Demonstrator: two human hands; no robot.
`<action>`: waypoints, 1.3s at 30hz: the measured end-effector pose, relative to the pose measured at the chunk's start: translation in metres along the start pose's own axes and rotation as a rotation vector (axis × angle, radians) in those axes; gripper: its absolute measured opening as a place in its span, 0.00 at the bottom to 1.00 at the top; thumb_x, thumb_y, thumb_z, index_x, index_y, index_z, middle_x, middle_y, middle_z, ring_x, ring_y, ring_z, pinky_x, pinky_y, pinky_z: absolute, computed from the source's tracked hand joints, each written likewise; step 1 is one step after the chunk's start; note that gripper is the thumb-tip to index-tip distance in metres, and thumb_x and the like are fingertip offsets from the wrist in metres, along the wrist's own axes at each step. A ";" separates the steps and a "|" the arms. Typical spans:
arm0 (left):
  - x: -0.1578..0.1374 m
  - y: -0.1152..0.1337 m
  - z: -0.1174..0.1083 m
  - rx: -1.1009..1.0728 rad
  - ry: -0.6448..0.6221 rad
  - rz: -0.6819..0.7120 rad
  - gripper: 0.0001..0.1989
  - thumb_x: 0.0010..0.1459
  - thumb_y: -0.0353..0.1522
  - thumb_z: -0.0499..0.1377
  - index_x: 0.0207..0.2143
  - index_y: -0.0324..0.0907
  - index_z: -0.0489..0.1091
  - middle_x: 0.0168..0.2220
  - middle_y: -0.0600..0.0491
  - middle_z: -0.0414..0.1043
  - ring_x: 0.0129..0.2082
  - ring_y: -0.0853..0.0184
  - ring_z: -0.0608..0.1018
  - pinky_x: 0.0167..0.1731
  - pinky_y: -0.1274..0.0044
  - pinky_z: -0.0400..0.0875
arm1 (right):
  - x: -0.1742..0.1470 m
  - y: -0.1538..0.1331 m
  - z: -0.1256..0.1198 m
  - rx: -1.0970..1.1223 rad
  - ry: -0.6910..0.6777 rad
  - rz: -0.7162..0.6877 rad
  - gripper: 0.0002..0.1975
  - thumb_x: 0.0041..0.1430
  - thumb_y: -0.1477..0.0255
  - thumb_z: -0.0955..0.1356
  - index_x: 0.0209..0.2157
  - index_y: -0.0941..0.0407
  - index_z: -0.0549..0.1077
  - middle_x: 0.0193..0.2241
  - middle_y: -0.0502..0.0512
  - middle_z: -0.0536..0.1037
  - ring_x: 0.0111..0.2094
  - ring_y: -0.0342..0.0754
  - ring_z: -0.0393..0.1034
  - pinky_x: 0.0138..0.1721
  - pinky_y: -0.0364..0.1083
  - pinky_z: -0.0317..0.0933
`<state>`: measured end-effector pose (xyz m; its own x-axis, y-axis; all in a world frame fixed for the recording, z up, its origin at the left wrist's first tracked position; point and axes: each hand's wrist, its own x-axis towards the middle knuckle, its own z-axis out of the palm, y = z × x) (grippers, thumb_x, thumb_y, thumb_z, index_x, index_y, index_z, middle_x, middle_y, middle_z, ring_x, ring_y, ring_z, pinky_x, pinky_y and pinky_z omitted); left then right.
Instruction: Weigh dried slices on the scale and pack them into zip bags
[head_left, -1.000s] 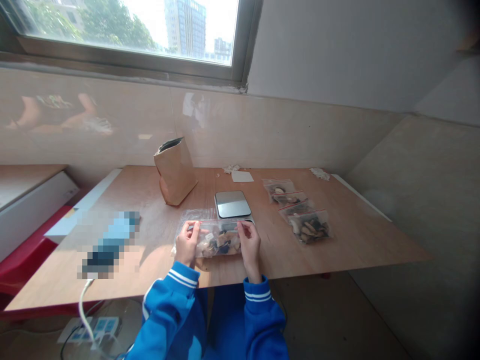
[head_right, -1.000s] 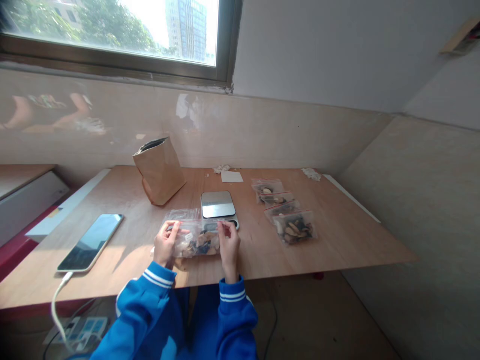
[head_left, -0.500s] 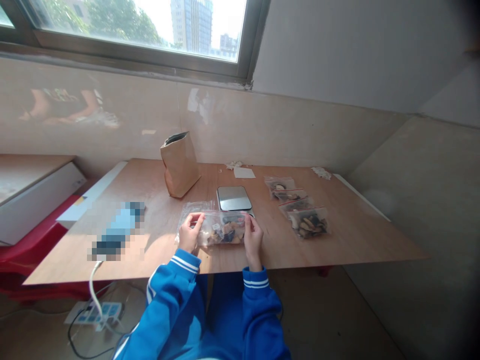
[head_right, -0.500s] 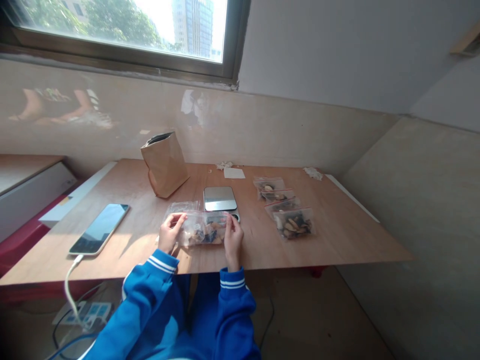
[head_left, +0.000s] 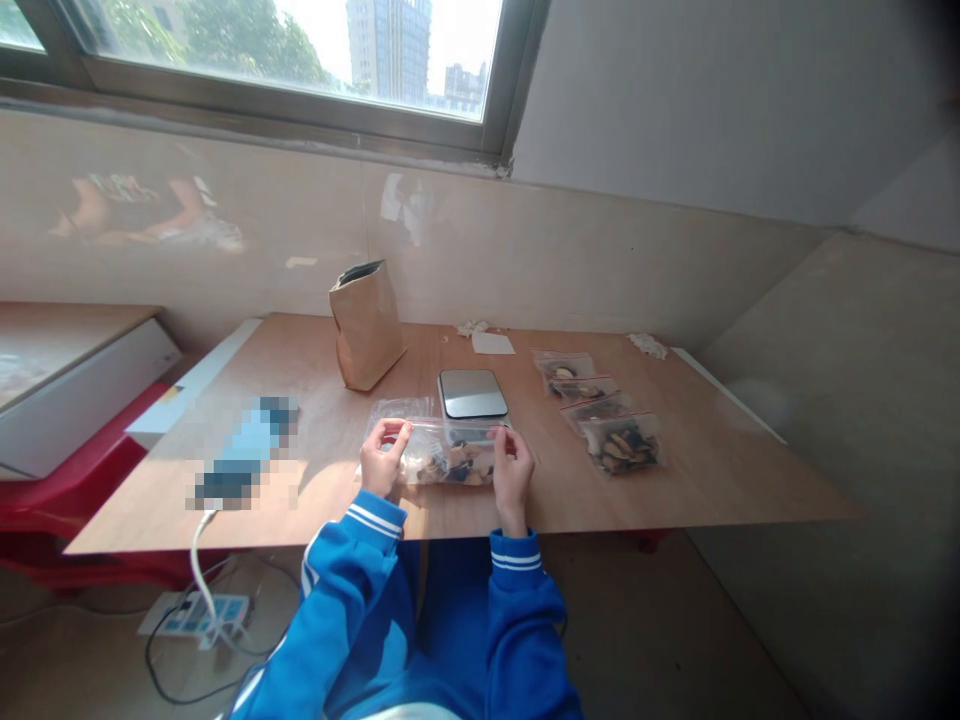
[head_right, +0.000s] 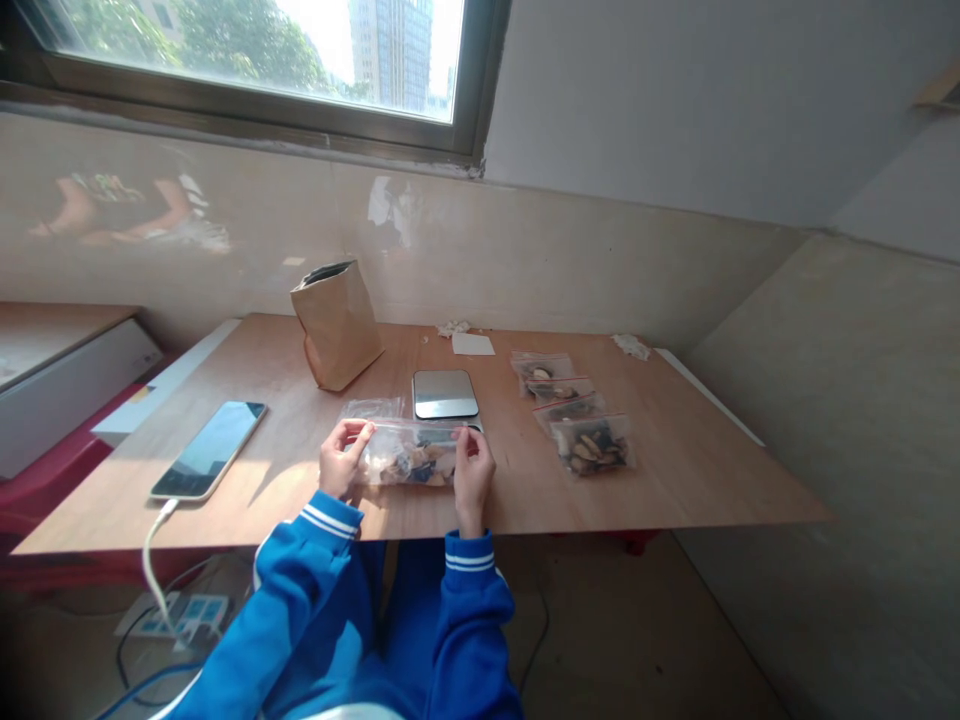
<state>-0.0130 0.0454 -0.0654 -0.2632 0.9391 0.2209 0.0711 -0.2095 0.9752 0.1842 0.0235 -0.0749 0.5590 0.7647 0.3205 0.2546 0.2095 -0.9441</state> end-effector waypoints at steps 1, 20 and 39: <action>0.000 -0.001 0.000 -0.016 -0.022 -0.009 0.15 0.53 0.43 0.62 0.32 0.41 0.71 0.32 0.51 0.75 0.35 0.66 0.76 0.38 0.76 0.69 | 0.000 0.000 0.000 0.039 -0.009 0.020 0.20 0.59 0.54 0.64 0.34 0.57 0.75 0.32 0.57 0.80 0.34 0.50 0.73 0.38 0.48 0.64; -0.002 0.001 0.002 -0.051 -0.132 -0.039 0.15 0.50 0.43 0.65 0.33 0.40 0.74 0.34 0.51 0.75 0.34 0.66 0.75 0.39 0.75 0.68 | 0.005 0.007 -0.002 0.255 -0.082 0.170 0.17 0.51 0.57 0.71 0.35 0.57 0.75 0.32 0.56 0.81 0.35 0.49 0.74 0.40 0.48 0.66; -0.004 0.002 0.005 -0.184 -0.245 -0.034 0.14 0.51 0.39 0.65 0.37 0.39 0.74 0.37 0.50 0.77 0.39 0.64 0.78 0.43 0.73 0.72 | -0.001 -0.008 -0.001 0.309 -0.298 0.159 0.14 0.54 0.58 0.71 0.33 0.54 0.77 0.34 0.54 0.81 0.39 0.50 0.74 0.45 0.49 0.66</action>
<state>-0.0067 0.0426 -0.0646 -0.0206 0.9795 0.2006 -0.1148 -0.2017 0.9727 0.1820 0.0206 -0.0680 0.3087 0.9347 0.1764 -0.0889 0.2130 -0.9730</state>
